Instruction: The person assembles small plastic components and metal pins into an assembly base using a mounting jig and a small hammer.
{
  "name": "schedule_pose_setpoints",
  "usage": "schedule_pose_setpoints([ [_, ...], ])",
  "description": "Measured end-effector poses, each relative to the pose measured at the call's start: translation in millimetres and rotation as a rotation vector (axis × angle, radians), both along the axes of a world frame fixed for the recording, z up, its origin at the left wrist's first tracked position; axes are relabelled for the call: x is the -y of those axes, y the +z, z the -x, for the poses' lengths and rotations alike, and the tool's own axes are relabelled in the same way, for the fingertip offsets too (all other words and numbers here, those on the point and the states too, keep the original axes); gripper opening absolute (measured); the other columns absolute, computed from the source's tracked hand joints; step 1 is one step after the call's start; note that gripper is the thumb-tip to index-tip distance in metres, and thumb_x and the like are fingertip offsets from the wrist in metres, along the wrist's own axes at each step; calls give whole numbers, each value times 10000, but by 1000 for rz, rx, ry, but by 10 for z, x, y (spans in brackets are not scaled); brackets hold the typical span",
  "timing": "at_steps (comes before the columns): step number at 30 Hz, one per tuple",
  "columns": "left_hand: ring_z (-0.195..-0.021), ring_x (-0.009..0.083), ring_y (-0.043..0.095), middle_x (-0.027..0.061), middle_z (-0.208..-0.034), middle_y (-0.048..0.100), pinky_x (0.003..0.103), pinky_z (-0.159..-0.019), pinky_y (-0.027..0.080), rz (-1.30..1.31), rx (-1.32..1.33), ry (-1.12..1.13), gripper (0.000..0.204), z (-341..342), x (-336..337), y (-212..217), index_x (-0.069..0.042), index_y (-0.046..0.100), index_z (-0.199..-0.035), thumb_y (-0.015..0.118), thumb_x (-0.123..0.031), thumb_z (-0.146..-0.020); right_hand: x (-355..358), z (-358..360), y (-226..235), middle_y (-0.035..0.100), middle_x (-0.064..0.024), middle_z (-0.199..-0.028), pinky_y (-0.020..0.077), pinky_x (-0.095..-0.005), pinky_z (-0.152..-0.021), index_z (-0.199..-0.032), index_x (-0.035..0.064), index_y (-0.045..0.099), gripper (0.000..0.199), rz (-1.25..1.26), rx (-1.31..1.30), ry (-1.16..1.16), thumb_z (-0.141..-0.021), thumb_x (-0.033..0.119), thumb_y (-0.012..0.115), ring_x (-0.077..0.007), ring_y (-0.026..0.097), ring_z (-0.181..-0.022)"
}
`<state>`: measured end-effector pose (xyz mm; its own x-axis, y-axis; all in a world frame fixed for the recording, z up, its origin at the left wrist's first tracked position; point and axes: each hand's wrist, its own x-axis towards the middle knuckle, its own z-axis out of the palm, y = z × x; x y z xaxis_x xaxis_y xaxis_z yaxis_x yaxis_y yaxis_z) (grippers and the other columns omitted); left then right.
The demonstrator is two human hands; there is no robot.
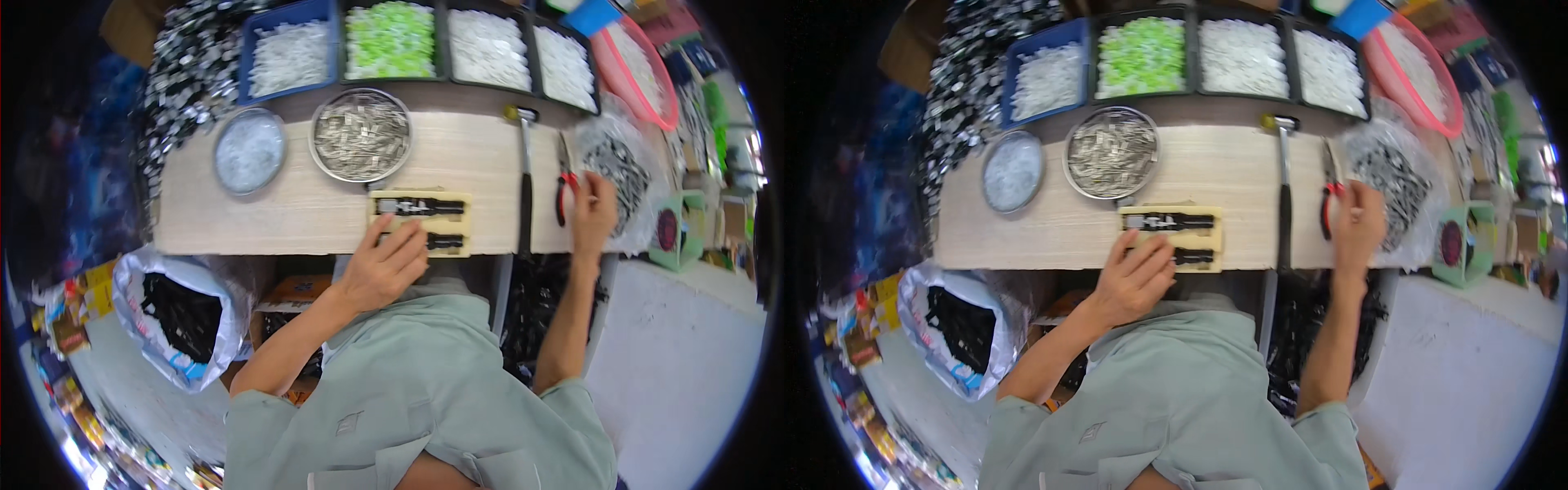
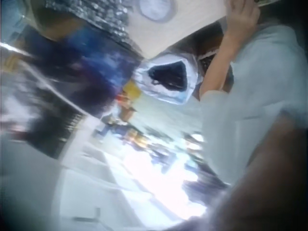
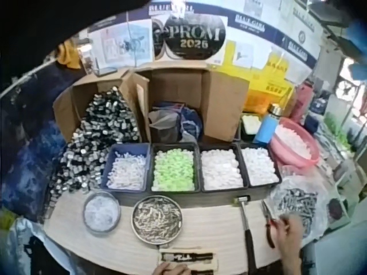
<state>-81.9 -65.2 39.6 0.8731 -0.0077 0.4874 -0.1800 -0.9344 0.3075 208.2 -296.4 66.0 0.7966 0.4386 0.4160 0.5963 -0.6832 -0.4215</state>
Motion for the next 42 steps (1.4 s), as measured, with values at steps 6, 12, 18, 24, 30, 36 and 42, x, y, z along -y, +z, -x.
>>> schedule_pose_setpoints([
  [6,-1239,258,583,99,-1186,648,534,-1149,341,-53,99,-43,121,-40,-24,-116,-87,639,-950,634,-179,-872,475,-1009,-297,655,-184,-1125,474,-423,-943,-1177,19,654,279,170,281,-132,-947,175,645,-342,617,-1047],
  [12,-1148,329,610,156,-1201,637,501,-1006,460,43,255,214,208,-255,-601,248,-41,642,-1047,639,-59,-840,422,-1194,-401,647,-191,-1104,472,-437,-887,-1142,3,653,262,211,294,-137,-947,177,663,-370,607,-1019],
  [18,-1001,403,606,206,-1045,643,471,-866,514,5,-27,759,215,-1022,-1959,479,8,656,-1000,698,-37,-794,474,-1251,-449,647,-100,-1065,489,-313,-848,-1138,6,663,243,-73,-2,-184,-962,175,669,-204,623,-925],
  [24,-994,368,637,164,-1019,692,450,-827,518,-36,-192,676,266,-1165,-2366,359,-25,678,-1062,720,-76,-805,483,-1017,-168,655,-57,-1101,480,-282,-878,-1157,-5,654,236,-386,-279,-108,-1000,169,624,-121,586,-947],
  [30,-882,350,681,163,-918,711,446,-782,534,23,-67,605,215,-1087,-2484,244,-18,693,-1017,713,-69,-809,156,-449,-68,639,-89,-1102,491,-277,-884,-1228,-13,579,247,-729,-315,-21,-1048,149,530,-145,611,-960],
  [36,-869,318,688,176,-948,702,401,-789,533,226,-10,714,227,-938,-2568,329,-22,708,-1078,686,-72,-858,-380,552,-31,630,-100,-1072,512,-301,-862,-1227,-18,557,214,-736,-545,247,-1048,83,495,-155,614,-935],
  [42,-878,350,658,182,-953,655,436,-771,513,385,198,692,155,-710,-2385,465,-40,727,-1022,641,-44,-893,-846,1230,105,612,-75,-1015,508,-275,-822,-1227,-16,586,223,-627,-659,445,-1015,7,521,-135,599,-893],
])
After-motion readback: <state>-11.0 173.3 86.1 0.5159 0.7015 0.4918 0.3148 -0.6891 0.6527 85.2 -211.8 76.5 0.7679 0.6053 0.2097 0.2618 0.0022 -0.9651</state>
